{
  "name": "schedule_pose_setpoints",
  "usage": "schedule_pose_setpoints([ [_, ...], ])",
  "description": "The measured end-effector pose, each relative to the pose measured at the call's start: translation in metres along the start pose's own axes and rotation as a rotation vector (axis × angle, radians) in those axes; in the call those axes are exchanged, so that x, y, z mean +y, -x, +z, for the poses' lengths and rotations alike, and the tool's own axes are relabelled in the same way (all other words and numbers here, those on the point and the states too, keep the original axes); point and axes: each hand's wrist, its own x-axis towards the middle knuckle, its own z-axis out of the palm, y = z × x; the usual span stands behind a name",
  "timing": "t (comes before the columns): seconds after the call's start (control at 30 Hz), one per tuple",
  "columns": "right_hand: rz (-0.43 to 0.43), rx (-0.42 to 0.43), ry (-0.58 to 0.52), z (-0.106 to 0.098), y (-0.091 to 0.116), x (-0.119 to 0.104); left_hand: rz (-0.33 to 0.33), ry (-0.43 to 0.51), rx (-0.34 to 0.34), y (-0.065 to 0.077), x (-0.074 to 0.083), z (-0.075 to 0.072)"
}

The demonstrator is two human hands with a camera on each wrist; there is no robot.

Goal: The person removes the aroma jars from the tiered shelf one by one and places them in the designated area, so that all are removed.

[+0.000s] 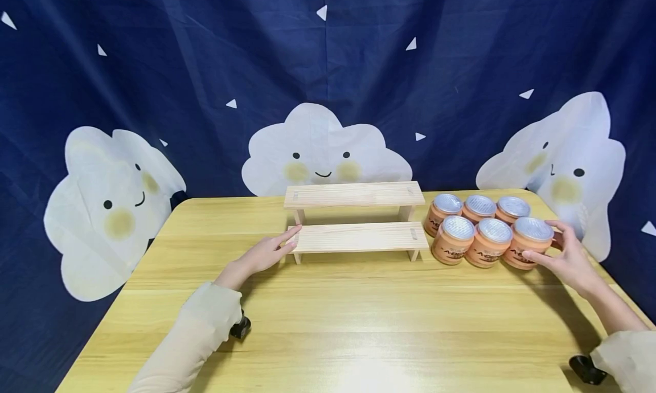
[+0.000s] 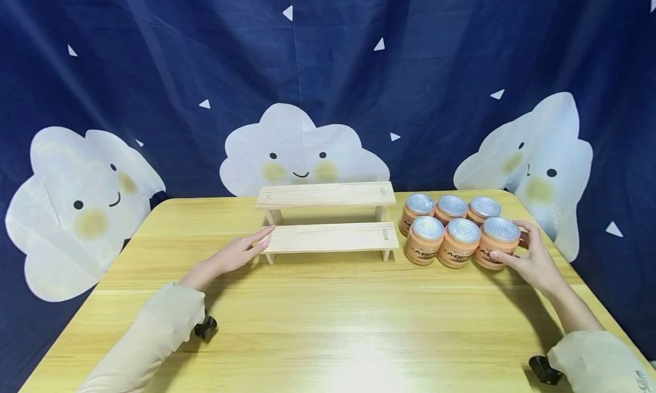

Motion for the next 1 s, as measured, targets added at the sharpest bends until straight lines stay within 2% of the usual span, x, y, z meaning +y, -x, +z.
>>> schedule_pose_setpoints([
  [0.43,-0.071,-0.034,-0.087,0.0046,0.0005,0.0077,-0.006,0.005,-0.008,-0.0004,-0.0014,0.0004],
  [1.0,-0.033,-0.081,-0.117,0.0028,-0.0033,0.0094,-0.011,0.019,0.004,-0.0029,-0.0050,0.0042],
])
